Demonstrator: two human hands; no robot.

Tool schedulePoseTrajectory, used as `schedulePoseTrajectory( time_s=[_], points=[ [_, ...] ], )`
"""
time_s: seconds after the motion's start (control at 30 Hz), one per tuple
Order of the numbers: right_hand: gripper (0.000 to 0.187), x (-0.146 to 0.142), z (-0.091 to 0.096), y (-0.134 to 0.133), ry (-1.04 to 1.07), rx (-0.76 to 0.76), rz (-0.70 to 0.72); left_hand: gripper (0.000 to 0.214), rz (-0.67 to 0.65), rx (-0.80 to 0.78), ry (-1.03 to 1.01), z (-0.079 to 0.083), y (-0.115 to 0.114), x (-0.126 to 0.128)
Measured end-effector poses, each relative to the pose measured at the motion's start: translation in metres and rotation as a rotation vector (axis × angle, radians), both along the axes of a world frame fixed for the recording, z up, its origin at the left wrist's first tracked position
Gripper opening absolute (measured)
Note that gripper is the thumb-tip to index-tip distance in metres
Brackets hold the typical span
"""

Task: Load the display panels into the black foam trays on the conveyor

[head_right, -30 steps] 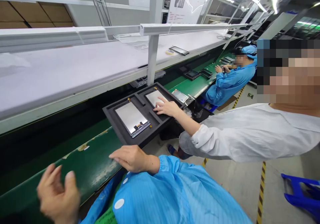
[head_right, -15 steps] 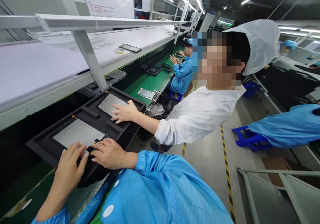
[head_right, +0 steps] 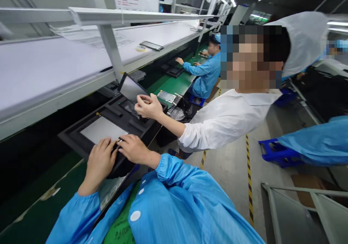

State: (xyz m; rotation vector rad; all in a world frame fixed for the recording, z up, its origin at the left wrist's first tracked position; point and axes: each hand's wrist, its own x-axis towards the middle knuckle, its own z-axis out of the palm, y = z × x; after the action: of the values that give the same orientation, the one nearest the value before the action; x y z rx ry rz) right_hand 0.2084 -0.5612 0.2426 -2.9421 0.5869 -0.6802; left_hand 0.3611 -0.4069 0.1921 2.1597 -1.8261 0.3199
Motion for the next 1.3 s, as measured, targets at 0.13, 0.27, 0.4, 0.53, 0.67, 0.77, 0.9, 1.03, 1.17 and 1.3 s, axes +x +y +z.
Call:
schedulePoseTrajectory(
  time_s=[0.13, 0.27, 0.4, 0.53, 0.67, 0.77, 0.9, 1.03, 1.17, 1.3],
  points=[
    [0.028, -0.006, -0.028, 0.041, -0.107, 0.099, 0.024, 0.043, 0.022, 0.015, 0.019, 0.004, -0.003, -0.002],
    [0.032, -0.005, -0.028, 0.013, -0.119, 0.186, -0.103, 0.041, 0.047, 0.013, 0.035, 0.008, -0.003, -0.005],
    [0.035, 0.001, -0.029, -0.003, -0.064, 0.199, -0.154, 0.040, 0.049, -0.005, 0.054, 0.011, -0.002, -0.008],
    [0.034, 0.007, -0.038, 0.005, -0.062, 0.154, -0.100, 0.040, 0.050, -0.015, 0.070, 0.010, -0.001, -0.008],
    [0.030, 0.008, -0.045, 0.015, -0.069, 0.154, -0.059, 0.037, 0.050, -0.044, 0.090, 0.008, -0.001, -0.007],
    [0.029, 0.007, -0.047, 0.017, -0.078, 0.161, -0.057, 0.035, 0.053, -0.120, 0.144, 0.006, 0.000, -0.007],
    [0.030, 0.008, -0.044, 0.017, -0.087, 0.168, -0.044, 0.032, 0.096, -0.309, 0.251, 0.003, 0.009, -0.009],
    [0.034, 0.021, -0.038, 0.017, -0.064, 0.184, -0.020, 0.030, 0.165, -0.427, 0.331, -0.003, 0.026, -0.012],
    [0.032, 0.031, -0.036, 0.021, 0.023, 0.187, -0.007, 0.031, 0.166, -0.384, 0.377, -0.011, 0.042, -0.014],
    [0.032, 0.030, -0.038, 0.023, 0.004, 0.185, 0.006, 0.033, 0.137, -0.307, 0.374, -0.011, 0.046, -0.013]
  ],
)
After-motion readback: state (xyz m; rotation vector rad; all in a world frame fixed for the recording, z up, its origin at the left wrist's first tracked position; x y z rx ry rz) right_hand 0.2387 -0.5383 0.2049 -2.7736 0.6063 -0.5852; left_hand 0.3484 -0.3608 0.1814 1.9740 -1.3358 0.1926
